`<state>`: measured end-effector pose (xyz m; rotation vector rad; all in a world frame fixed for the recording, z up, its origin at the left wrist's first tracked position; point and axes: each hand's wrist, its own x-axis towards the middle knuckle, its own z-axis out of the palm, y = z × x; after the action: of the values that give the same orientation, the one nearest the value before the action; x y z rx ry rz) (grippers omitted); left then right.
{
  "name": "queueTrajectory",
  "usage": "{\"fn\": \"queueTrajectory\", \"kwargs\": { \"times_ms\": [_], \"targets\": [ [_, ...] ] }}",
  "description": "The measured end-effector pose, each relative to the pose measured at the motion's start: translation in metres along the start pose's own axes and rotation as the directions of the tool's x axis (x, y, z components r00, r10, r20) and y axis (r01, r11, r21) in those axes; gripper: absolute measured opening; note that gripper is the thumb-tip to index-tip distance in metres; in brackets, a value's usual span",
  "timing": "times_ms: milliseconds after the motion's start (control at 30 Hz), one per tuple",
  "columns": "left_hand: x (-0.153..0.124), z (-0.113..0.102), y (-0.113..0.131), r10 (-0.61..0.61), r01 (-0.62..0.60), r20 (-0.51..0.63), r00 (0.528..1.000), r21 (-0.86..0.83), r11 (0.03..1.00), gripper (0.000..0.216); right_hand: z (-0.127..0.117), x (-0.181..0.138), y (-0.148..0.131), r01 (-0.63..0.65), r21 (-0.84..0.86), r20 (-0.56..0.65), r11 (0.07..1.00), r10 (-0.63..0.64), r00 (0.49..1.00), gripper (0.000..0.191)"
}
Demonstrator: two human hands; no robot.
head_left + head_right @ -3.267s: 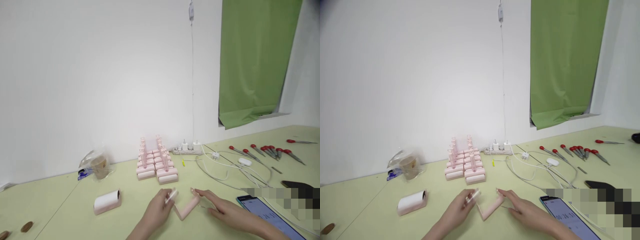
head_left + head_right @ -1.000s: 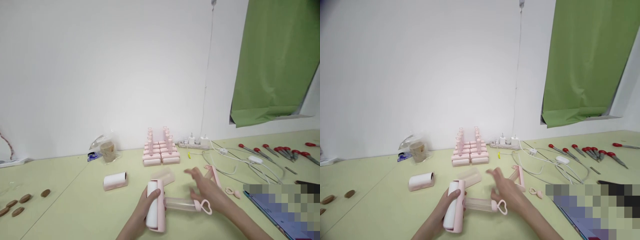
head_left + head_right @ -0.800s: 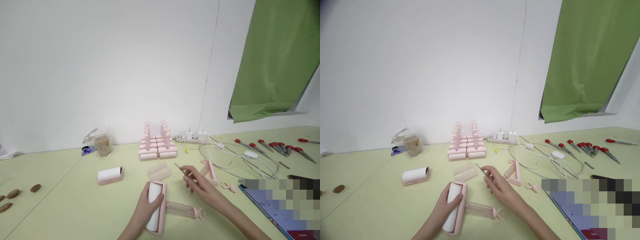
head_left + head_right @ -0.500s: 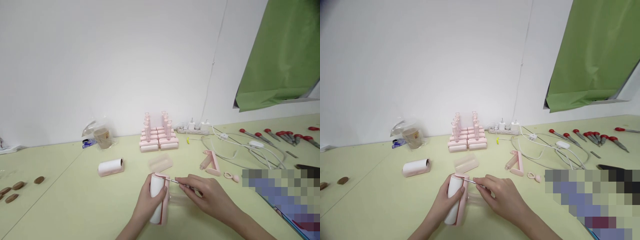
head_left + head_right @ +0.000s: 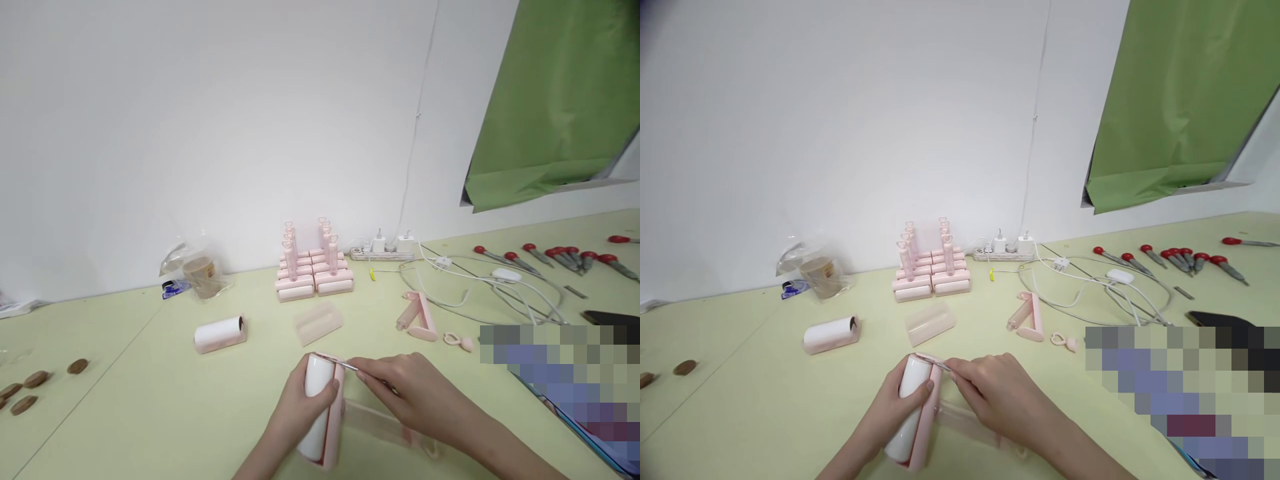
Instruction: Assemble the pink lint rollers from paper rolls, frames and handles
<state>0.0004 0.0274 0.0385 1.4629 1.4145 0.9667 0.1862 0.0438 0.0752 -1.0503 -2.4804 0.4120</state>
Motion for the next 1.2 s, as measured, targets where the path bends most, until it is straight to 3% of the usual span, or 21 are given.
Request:
{"fn": "queueTrajectory", "kwargs": {
  "times_ms": [133,400,600,700,833,1033,1200],
  "targets": [
    [-0.002,0.004,0.001,-0.011,0.011,0.010,1.000,-0.031,0.999,0.019,0.012,-0.002,0.002,-0.019,-0.082,-0.042,0.996,0.016,0.999,0.032],
    [-0.004,0.015,-0.003,-0.008,-0.009,-0.123,0.992,-0.136,0.991,0.023,0.041,-0.002,0.003,0.012,-0.254,-0.104,0.967,-0.040,0.994,0.040],
    [-0.002,0.016,-0.001,-0.020,-0.007,-0.183,0.983,-0.146,0.989,0.028,0.047,0.000,0.003,-0.017,-0.347,-0.187,0.938,-0.051,0.981,0.040],
    [0.001,0.016,0.002,-0.030,0.006,-0.186,0.982,-0.125,0.992,0.030,0.045,0.004,-0.001,-0.066,-0.381,-0.183,0.922,-0.005,0.983,0.039],
    [0.005,0.018,0.003,0.004,-0.007,-0.216,0.976,-0.010,1.000,0.026,0.045,0.008,-0.005,-0.159,-0.419,-0.068,0.894,0.144,0.987,0.039],
    [0.009,0.003,0.002,-0.008,0.087,-0.260,0.966,0.292,0.952,0.033,0.030,0.007,0.005,-0.299,-0.197,0.015,0.934,0.308,0.951,0.029],
    [0.011,-0.014,-0.004,0.122,0.031,-0.251,0.960,0.532,0.846,0.027,0.008,0.008,0.005,-0.323,0.082,0.036,0.943,0.321,0.946,0.032]
  ]
}}
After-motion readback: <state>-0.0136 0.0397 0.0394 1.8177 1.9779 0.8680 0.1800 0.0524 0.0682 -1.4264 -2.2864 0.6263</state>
